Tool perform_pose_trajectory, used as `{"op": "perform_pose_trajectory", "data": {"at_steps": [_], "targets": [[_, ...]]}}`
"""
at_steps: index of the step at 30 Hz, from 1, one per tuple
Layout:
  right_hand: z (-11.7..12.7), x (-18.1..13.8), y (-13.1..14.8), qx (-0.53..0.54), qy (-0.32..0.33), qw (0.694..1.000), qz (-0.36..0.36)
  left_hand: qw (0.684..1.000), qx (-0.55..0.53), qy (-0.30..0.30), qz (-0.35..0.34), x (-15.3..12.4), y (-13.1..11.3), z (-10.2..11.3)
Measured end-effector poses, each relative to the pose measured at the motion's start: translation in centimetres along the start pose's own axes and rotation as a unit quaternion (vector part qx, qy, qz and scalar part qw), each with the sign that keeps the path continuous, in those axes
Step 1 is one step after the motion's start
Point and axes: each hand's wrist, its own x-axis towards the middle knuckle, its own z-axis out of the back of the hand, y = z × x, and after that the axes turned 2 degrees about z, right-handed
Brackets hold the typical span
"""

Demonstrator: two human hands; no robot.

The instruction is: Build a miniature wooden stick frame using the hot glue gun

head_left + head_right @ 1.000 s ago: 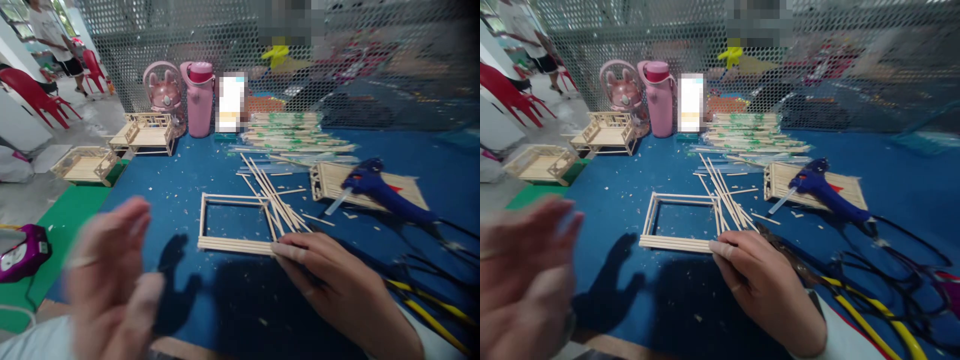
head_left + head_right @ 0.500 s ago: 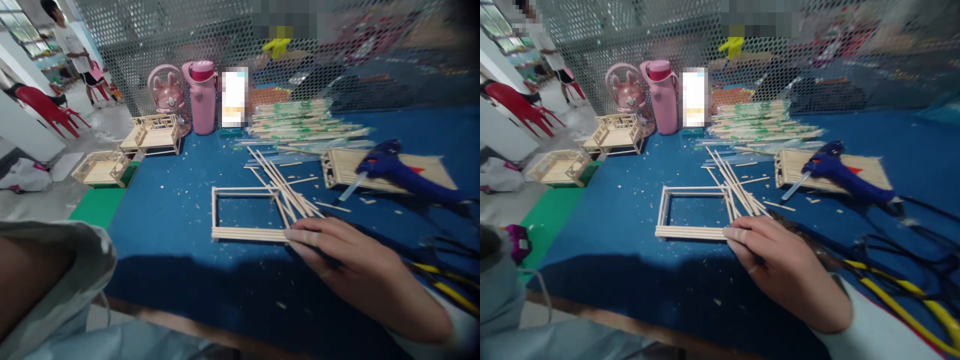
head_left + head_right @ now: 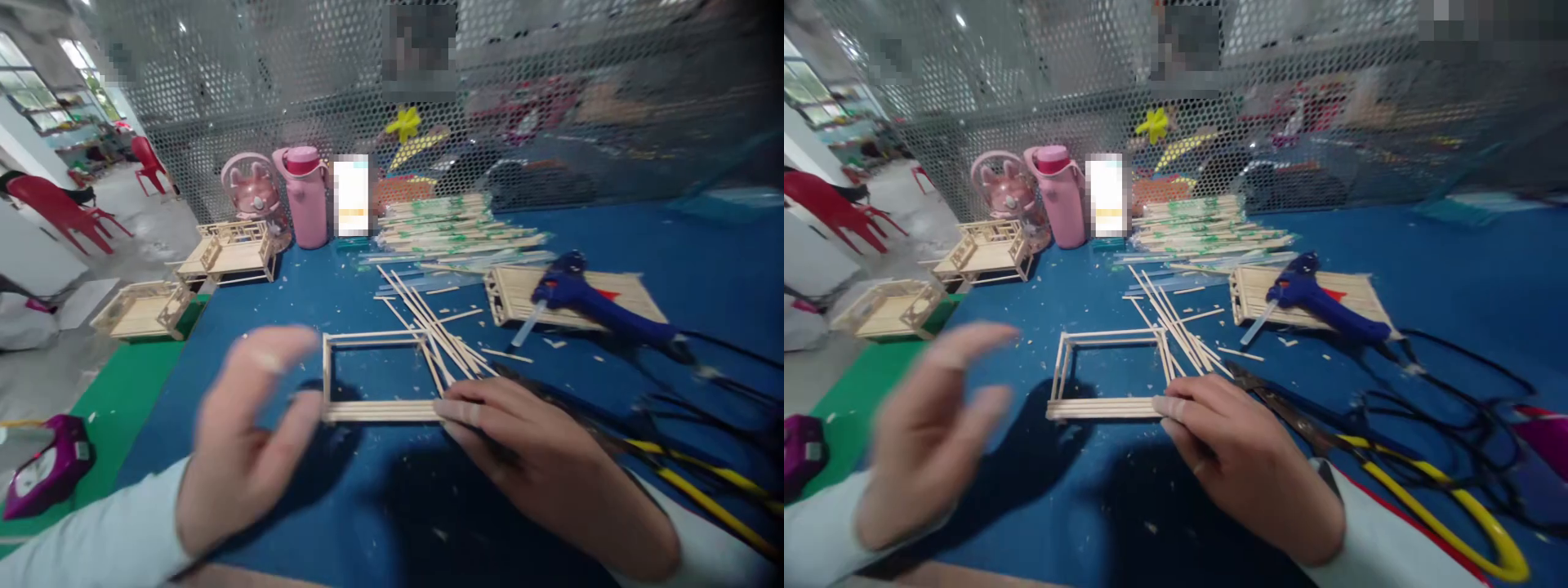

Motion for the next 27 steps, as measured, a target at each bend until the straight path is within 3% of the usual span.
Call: {"op": "perform_pose_trajectory", "data": {"at_steps": [3, 7, 11, 17, 27], "targets": [[0.0, 0.1, 0.0, 0.007, -0.008, 1.000, -0.002, 0.993, 0.008, 0.059, -0.100, 4.0, -0.3, -4.5], [0.0, 0.1, 0.2, 0.009, -0.003, 1.000, -0.010, 0.985, 0.002, 0.063, -0.160, 4.1, -1.3, -7.1], [0.2, -0.1, 0.3, 0.019, 0.004, 1.000, -0.017, 0.984, -0.012, 0.050, -0.168, 3.6, -1.6, -7.0], [1.3, -0.3, -0.3, -0.003, -0.050, 0.995, -0.091, 0.984, -0.008, 0.052, -0.168, 3.8, -1.3, -7.2], [1.0, 0.2, -0.3, 0.023, -0.019, 0.995, -0.095, 0.981, 0.030, 0.071, -0.176, 4.5, -2.2, -6.6]]}}
